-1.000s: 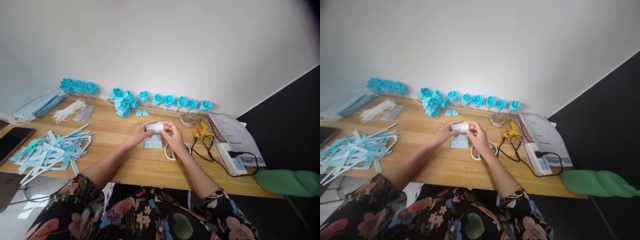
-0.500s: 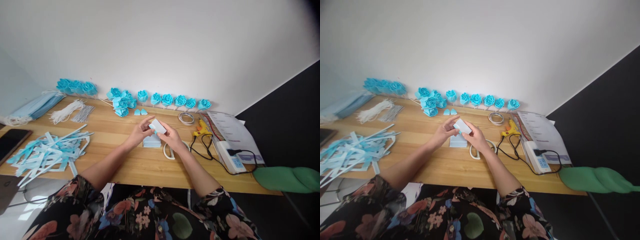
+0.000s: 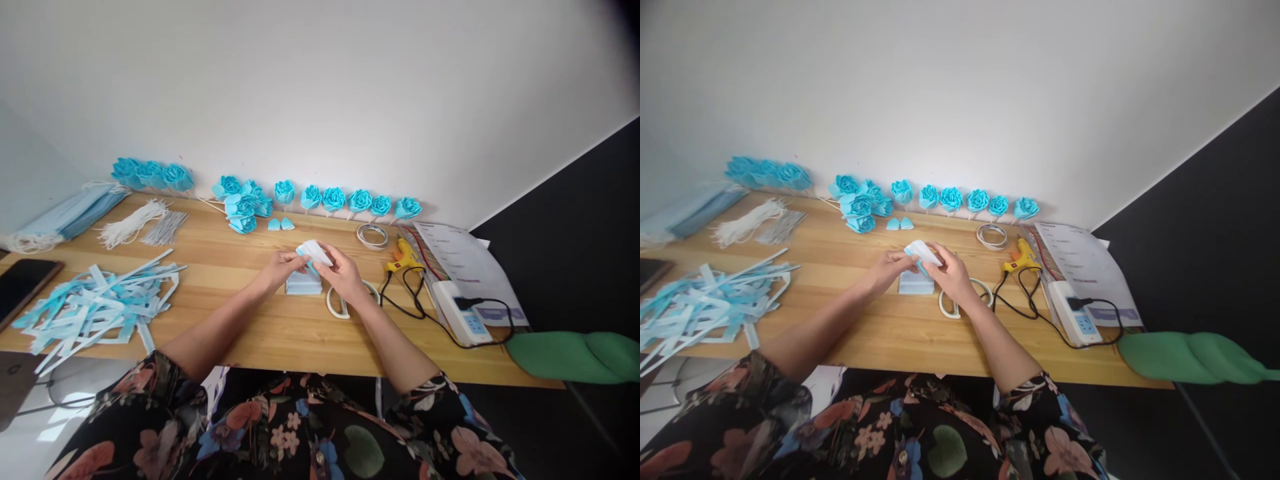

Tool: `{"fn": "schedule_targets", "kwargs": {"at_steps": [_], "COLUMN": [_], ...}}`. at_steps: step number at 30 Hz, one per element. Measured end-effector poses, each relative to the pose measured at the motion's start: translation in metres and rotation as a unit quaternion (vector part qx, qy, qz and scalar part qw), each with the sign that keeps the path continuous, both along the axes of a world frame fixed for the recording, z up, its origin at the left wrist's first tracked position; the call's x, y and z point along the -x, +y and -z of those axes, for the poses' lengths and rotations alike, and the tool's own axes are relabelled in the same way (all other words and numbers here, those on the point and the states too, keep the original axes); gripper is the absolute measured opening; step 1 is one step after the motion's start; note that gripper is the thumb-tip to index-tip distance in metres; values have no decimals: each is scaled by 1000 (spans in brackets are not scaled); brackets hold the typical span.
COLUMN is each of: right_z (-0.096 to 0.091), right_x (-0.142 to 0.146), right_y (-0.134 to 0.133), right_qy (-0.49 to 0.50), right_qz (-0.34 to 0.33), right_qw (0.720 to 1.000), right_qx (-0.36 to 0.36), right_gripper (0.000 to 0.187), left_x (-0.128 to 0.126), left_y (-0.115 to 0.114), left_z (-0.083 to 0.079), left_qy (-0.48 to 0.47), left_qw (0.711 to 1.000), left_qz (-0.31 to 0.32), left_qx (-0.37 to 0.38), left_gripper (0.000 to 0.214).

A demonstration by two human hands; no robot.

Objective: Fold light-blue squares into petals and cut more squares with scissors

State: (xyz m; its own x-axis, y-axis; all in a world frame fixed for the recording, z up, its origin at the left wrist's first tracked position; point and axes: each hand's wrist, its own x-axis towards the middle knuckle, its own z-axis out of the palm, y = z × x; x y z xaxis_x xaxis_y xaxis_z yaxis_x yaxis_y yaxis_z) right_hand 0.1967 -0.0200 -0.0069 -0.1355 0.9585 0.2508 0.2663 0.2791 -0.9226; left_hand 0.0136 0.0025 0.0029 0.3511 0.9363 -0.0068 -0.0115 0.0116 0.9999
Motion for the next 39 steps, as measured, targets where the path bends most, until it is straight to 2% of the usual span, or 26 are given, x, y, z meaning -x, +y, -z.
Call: {"fn": "schedule_targets", "kwargs": {"at_steps": [7,10,12,15,17,19,22,25,31,35,39], "right_z": [-5,-9,-16,-26,-29,-28,-23,-19,-17,-17,-16], "right_x": [-3,-7,-11,-16,-17,-16,-13,-10,-10,-10,-6], "right_y": [1,1,0,-1,0,0,1,1,4,5,3], "right_qy": [-20,-39,-80,-187,-239,-274,-304,-297,-242,-214,-173], "right_qz": [42,59,42,-33,-60,-66,-66,-61,-36,-13,7], "right_qw": [999,996,990,950,918,901,891,891,909,928,952], "right_qx": [-23,-55,-111,-247,-309,-331,-331,-337,-338,-304,-251], "right_gripper": [43,42,44,55,62,61,55,46,13,10,11], "left_x": [1,1,1,1,1,2,1,1,-1,-1,-2], "left_y": [1,2,2,3,3,2,1,0,0,0,1], "left_z": [-1,-1,-1,-2,-3,-4,-5,-5,-3,-5,-5], "left_qy": [15,-33,-82,-149,-175,-190,-195,-183,-145,-117,-49], "left_qw": [1000,998,993,982,976,972,971,974,982,988,998], "left_qz": [-4,-9,-5,5,8,13,26,33,25,9,-13], "left_qx": [17,55,88,120,129,135,138,130,117,95,26], "left_gripper": [36,35,34,32,31,30,30,31,32,35,32]}}
